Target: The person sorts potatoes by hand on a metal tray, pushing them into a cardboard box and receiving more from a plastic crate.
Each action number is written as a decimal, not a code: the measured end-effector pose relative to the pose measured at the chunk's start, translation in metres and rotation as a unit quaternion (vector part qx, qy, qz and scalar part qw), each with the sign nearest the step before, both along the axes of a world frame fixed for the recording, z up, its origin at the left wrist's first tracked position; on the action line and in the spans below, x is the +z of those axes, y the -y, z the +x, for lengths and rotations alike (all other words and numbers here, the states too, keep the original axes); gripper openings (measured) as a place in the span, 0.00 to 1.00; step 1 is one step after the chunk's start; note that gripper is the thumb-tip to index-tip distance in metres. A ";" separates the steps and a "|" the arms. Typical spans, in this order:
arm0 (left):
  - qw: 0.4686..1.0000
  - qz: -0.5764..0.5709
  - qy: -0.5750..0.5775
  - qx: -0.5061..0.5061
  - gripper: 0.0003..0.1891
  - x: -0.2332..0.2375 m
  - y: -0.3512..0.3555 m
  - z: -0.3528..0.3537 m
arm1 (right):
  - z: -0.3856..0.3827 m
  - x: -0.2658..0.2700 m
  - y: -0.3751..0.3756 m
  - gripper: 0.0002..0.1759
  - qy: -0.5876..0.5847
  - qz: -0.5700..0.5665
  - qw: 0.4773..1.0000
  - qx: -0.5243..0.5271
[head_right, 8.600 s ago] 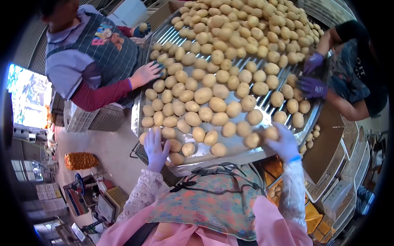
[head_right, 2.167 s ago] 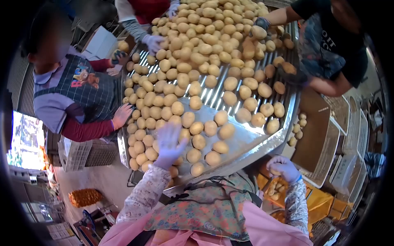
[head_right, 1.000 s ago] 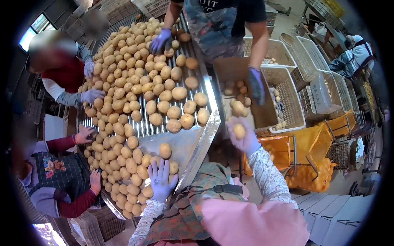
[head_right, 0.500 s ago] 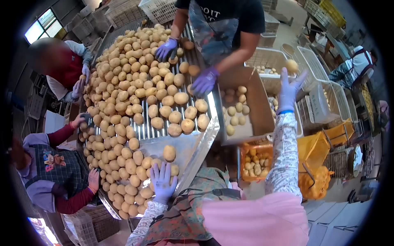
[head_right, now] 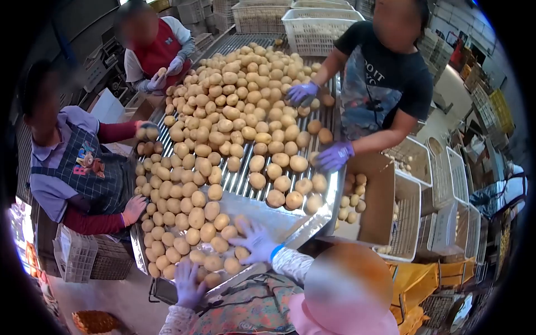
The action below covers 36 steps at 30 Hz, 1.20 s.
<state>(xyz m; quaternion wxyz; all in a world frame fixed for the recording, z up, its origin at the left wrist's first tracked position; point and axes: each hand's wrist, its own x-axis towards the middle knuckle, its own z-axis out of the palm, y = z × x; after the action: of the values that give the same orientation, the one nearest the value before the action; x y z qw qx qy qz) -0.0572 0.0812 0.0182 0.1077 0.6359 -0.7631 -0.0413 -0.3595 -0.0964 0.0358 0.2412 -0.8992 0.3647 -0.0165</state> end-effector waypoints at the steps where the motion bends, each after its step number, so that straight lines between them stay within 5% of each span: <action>1: 0.999 0.007 -0.034 0.038 0.33 0.003 -0.011 0.008 | 0.014 0.001 -0.005 0.45 -0.002 -0.004 1.000 0.007; 4: 0.996 0.019 -0.032 0.083 0.35 -0.004 -0.017 0.010 | 0.044 0.002 -0.015 0.41 -0.032 -0.024 0.994 0.099; 6: 0.973 -0.018 -0.097 0.207 0.38 -0.024 -0.003 -0.009 | 0.055 0.003 -0.015 0.36 -0.014 -0.027 0.989 0.142; 7: 0.969 -0.013 -0.017 0.245 0.40 -0.035 0.005 -0.024 | 0.056 -0.012 -0.012 0.33 0.051 -0.068 0.981 0.173; 10: 0.973 -0.015 -0.015 0.231 0.41 -0.036 0.017 -0.034 | 0.036 -0.036 0.020 0.30 0.103 -0.096 0.964 0.225; 12: 0.978 0.021 -0.051 0.199 0.42 -0.010 0.016 -0.021 | 0.008 -0.025 0.056 0.24 0.101 -0.034 0.979 0.174; 14: 0.979 0.123 -0.045 0.155 0.42 0.013 0.013 0.013 | -0.020 -0.001 0.090 0.18 0.119 -0.106 0.987 0.016; 15: 0.982 0.009 0.052 0.179 0.41 -0.003 0.015 0.028 | -0.032 0.004 0.109 0.16 0.257 -0.347 0.902 -0.021; 16: 0.970 -0.054 0.094 0.216 0.40 -0.022 0.015 0.040 | -0.042 0.011 0.133 0.17 0.211 -0.362 0.905 -0.078; 18: 0.957 -0.054 0.043 0.283 0.39 -0.039 0.042 0.033 | -0.069 -0.003 0.175 0.28 0.184 -0.350 0.906 -0.152; 19: 0.954 -0.068 0.078 0.282 0.40 -0.037 0.057 0.019 | -0.079 -0.026 0.191 0.36 0.082 -0.328 0.913 -0.226; 20: 0.940 -0.076 0.109 0.313 0.42 -0.061 0.078 0.015 | -0.070 -0.014 0.198 0.41 -0.028 -0.169 0.939 -0.297; 22: 0.943 -0.058 0.103 0.311 0.41 -0.046 0.108 -0.018 | -0.026 0.005 0.199 0.38 -0.139 -0.110 0.934 -0.310; 26: 0.978 -0.018 -0.001 0.208 0.40 -0.024 0.137 -0.079 | 0.054 0.010 0.164 0.39 -0.101 -0.142 0.970 -0.169; 28: 0.990 -0.018 -0.028 0.137 0.39 -0.014 0.120 -0.085 | 0.075 -0.006 0.139 0.41 -0.058 -0.127 0.990 -0.027; 29: 0.996 -0.021 -0.058 0.070 0.39 -0.010 0.110 -0.088 | 0.082 -0.003 0.113 0.41 -0.017 -0.225 0.974 0.004; 32: 0.992 0.014 -0.125 0.007 0.37 0.004 0.063 -0.053 | 0.074 -0.021 0.072 0.39 0.099 -0.214 0.969 0.071; 34: 0.987 0.037 -0.151 0.033 0.33 0.015 0.026 -0.027 | 0.061 -0.001 0.045 0.37 0.075 -0.179 0.973 0.126; 36: 0.995 0.071 -0.039 0.053 0.33 0.019 -0.010 -0.001 | 0.054 0.011 0.012 0.34 0.067 -0.137 0.966 0.207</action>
<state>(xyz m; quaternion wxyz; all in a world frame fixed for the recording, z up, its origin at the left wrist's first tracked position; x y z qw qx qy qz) -0.0585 0.0909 0.0372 0.0944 0.6794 -0.7186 -0.1141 -0.3059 -0.1085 0.0465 0.1375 -0.9763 0.1484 -0.0764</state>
